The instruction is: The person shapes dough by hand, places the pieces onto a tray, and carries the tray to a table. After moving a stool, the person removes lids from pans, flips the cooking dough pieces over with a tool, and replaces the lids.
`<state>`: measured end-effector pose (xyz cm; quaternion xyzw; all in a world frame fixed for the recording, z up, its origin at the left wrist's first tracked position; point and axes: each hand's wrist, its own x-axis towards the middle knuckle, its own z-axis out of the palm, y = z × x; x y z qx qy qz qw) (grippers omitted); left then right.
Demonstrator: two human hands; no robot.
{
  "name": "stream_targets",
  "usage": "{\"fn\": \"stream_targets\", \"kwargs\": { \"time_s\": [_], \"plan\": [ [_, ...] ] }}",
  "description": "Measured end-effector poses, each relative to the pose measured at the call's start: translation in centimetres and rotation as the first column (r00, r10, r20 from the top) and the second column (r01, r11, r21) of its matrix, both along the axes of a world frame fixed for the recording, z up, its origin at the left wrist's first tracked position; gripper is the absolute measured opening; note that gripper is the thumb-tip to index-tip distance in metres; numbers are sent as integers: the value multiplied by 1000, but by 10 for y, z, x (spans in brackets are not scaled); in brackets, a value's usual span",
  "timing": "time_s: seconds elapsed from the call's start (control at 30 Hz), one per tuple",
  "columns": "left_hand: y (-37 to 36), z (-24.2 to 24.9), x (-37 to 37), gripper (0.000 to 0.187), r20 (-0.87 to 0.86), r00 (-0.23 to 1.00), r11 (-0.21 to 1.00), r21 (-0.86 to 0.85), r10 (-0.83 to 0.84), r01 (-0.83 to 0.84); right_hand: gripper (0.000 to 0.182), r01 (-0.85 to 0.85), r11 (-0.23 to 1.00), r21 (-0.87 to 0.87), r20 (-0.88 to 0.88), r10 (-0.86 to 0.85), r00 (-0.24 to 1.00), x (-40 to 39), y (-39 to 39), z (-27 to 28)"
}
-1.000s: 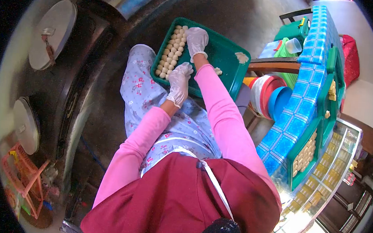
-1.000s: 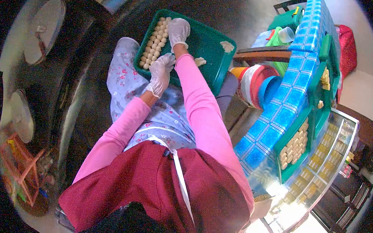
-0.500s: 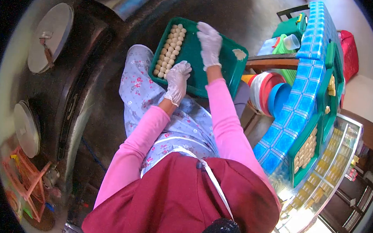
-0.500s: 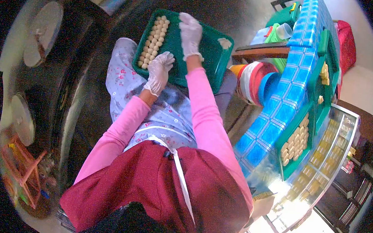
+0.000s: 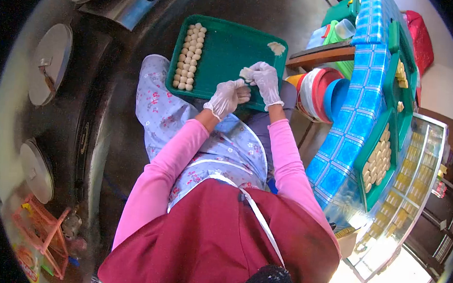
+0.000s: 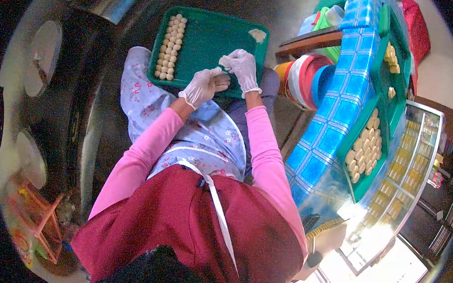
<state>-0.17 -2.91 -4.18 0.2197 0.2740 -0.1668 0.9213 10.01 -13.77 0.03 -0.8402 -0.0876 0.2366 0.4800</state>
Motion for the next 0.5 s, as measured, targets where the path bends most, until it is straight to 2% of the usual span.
{"fn": "stream_targets", "kwargs": {
  "time_s": [0.03, 0.07, 0.1, 0.13, 0.17, 0.2, 0.23, 0.3, 0.33, 0.43, 0.47, 0.5],
  "plan": [
    [-6, 3, 4, 25, 40, 998, 999, -1, 51, -51, 10, 106, 981, 163, -137, -84, 987, -1, -4, 0],
    [-12, 6, 10, 28, 81, 992, 995, -7, 101, -101, 8, 122, 945, 303, -160, -76, 984, -5, -9, 0],
    [-18, 7, 13, 31, 118, 981, 988, -17, 153, -152, 11, 89, 954, 286, -143, -50, 989, -6, -16, 0],
    [-15, -7, 17, 38, 212, 975, 997, -25, 73, -69, 14, 52, 962, 268, -127, -18, 992, -8, -21, -1],
    [-20, -13, 17, 37, 147, 985, 996, 1, 90, -91, 17, 11, 968, 252, -114, 19, 993, -9, -24, -3],
    [-20, 5, 18, 36, 84, 990, 993, 31, 111, -114, 24, -146, 976, 160, 132, 125, 983, -11, -29, -5],
    [-21, 13, 18, 36, 20, 991, 989, 62, 133, -134, 23, -220, 973, 71, 290, 191, 938, -12, -29, -5],
    [-23, 6, 21, 28, -5, 988, 988, 28, 154, -154, 22, -309, 940, -142, 556, 334, 761, -14, -32, -2],
    [-25, 1, 24, 24, -15, 986, 986, 9, 164, -164, 20, -241, 959, -151, 551, 284, 785, -19, -30, 3],
    [-27, -10, 26, 11, -46, 978, 979, -2, 205, -205, 24, -269, 837, -477, 502, 511, 698, -19, -35, -4],
    [-26, -13, 26, 10, -61, 973, 975, 25, 221, -220, 18, -262, 861, -435, 590, 493, 640, -20, -36, -5],
    [-26, -13, 26, 11, -76, 969, 971, 52, 236, -232, 17, -261, 912, -317, 561, 403, 723, -23, -35, -4]
  ]
}}
